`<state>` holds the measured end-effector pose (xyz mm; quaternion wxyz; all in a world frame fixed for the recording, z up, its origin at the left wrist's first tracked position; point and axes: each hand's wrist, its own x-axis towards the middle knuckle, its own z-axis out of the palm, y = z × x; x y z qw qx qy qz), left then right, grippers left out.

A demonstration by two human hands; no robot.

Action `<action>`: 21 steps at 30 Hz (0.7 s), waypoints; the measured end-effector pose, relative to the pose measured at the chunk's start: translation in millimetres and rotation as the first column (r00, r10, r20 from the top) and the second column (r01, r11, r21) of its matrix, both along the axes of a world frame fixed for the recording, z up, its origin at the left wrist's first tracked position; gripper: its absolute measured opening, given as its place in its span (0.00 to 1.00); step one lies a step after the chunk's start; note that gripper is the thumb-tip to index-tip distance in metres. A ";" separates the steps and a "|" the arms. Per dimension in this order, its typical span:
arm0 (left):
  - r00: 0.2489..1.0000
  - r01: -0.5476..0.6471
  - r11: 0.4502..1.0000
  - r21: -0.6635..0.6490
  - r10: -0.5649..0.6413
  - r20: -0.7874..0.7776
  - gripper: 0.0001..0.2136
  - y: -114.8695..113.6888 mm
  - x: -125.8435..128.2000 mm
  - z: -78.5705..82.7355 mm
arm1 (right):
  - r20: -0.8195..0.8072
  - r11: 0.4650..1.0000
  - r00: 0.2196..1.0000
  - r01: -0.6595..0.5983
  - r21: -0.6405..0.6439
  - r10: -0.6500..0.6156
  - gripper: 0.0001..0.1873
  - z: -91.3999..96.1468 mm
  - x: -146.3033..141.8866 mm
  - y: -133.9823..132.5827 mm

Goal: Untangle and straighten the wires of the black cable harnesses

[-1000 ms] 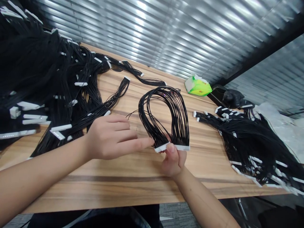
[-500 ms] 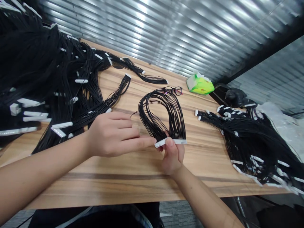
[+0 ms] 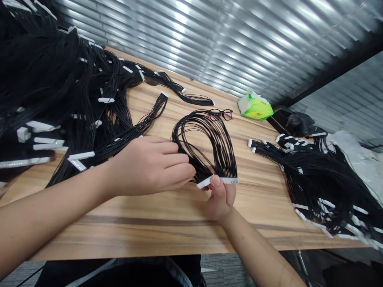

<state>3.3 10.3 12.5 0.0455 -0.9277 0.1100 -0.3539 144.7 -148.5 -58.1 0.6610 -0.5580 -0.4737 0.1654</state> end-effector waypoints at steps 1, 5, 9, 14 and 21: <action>1.000 -0.005 1.000 -0.010 0.005 0.007 0.06 1.2 -0.6 -0.9 | -0.007 1.000 1.000 0.015 -0.004 -0.015 0.18 0.7 0.6 0.0; 0.997 -0.011 0.997 -0.079 0.017 0.082 0.03 3.0 -2.6 -10.4 | -0.011 0.999 0.999 0.045 -0.023 -0.045 0.20 2.2 1.1 -0.2; 0.990 0.003 0.996 -0.091 0.009 0.138 0.09 -0.6 -4.4 -19.7 | 0.001 1.000 1.000 0.014 -0.022 -0.014 0.20 2.5 -1.4 0.5; 0.995 0.036 0.998 -0.060 -0.030 0.095 0.07 -2.1 -3.2 -15.8 | 0.008 0.999 1.000 -0.018 -0.040 0.018 0.18 2.4 -1.2 0.2; 0.999 0.014 1.000 0.004 -0.014 -0.045 0.07 -5.3 6.7 -6.2 | 0.069 0.998 0.998 -0.005 -0.062 0.009 0.18 -4.2 2.7 -2.1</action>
